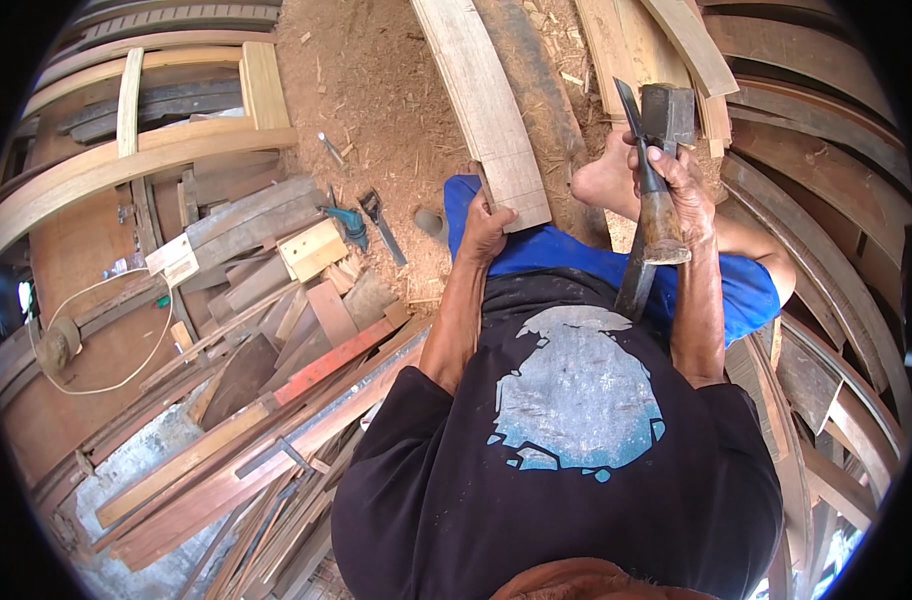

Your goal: The person uses a chisel and mallet to carve a groove along a long wooden plank in a cluttered workshop. They repeatedly strike the chisel with the mallet, repositioning the plank and clearing wood shavings as they work.

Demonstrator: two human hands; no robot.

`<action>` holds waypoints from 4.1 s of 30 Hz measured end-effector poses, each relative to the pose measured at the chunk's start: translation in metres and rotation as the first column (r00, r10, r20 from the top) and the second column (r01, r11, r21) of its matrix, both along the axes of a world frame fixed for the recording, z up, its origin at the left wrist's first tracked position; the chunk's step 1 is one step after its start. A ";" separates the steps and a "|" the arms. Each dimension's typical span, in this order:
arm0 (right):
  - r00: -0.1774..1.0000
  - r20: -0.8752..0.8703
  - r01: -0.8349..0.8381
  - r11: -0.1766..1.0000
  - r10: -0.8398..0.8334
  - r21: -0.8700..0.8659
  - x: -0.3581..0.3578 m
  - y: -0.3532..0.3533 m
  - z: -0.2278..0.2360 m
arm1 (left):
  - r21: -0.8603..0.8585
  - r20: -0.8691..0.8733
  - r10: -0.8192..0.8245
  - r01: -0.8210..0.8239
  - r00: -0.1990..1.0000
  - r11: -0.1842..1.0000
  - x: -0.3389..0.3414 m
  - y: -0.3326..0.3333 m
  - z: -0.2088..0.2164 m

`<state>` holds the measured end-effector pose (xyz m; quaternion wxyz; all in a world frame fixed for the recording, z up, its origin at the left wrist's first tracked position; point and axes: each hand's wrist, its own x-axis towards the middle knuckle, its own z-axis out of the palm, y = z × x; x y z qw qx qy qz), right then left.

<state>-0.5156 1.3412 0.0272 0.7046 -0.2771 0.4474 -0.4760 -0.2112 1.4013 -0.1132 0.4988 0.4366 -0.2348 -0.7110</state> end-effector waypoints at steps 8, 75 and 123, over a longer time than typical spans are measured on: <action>0.999 -0.043 -0.008 1.000 0.008 -0.007 -0.005 0.001 -0.001 | 0.060 0.715 -0.089 0.065 0.694 0.996 -0.031 -0.001 0.030; 0.987 -0.157 -0.026 1.000 0.027 0.004 -0.005 0.010 -0.005 | -0.190 0.773 0.032 0.183 0.634 0.964 -0.074 -0.053 0.039; 0.831 -0.473 -0.199 0.639 -0.291 -0.743 0.047 -0.029 0.161 | -0.690 0.647 0.448 0.222 0.617 0.689 -0.039 -0.158 0.178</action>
